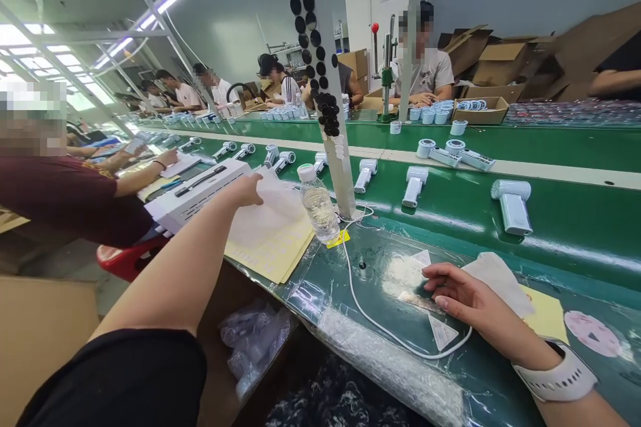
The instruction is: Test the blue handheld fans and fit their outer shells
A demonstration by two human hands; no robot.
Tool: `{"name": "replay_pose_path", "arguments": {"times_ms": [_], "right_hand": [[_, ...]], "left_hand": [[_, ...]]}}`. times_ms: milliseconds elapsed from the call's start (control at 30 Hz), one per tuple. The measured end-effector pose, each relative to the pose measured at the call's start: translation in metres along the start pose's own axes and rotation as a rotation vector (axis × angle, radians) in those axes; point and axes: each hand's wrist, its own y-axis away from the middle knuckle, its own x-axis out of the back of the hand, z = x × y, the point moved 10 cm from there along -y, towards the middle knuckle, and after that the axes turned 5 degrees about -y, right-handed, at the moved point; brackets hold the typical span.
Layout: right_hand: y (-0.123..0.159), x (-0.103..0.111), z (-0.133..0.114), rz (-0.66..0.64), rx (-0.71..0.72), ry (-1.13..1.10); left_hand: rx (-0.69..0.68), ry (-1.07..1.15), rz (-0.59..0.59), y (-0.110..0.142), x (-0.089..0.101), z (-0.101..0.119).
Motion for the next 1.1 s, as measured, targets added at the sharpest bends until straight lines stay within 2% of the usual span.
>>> {"name": "replay_pose_path", "arguments": {"times_ms": [200, 433, 600, 733, 867, 1100], "right_hand": [[-0.001, -0.008, -0.003, -0.055, -0.005, 0.040], [-0.001, -0.008, -0.001, -0.067, -0.002, 0.068], [-0.002, -0.012, -0.003, -0.092, 0.024, 0.093], [-0.003, -0.013, -0.003, -0.095, 0.019, 0.113], [-0.003, -0.015, -0.004, -0.102, 0.024, 0.142], [-0.004, -0.020, -0.009, -0.119, 0.026, 0.190]], "left_hand": [[-0.018, -0.033, -0.017, 0.013, -0.001, 0.009], [-0.042, -0.038, 0.009, 0.023, -0.002, 0.025], [-0.020, -0.035, 0.066, 0.022, -0.003, 0.031], [0.055, -0.028, 0.101, 0.017, 0.003, 0.023], [0.136, -0.032, 0.193, 0.015, 0.011, 0.016], [0.152, -0.017, 0.289, 0.023, 0.008, 0.028]]}}
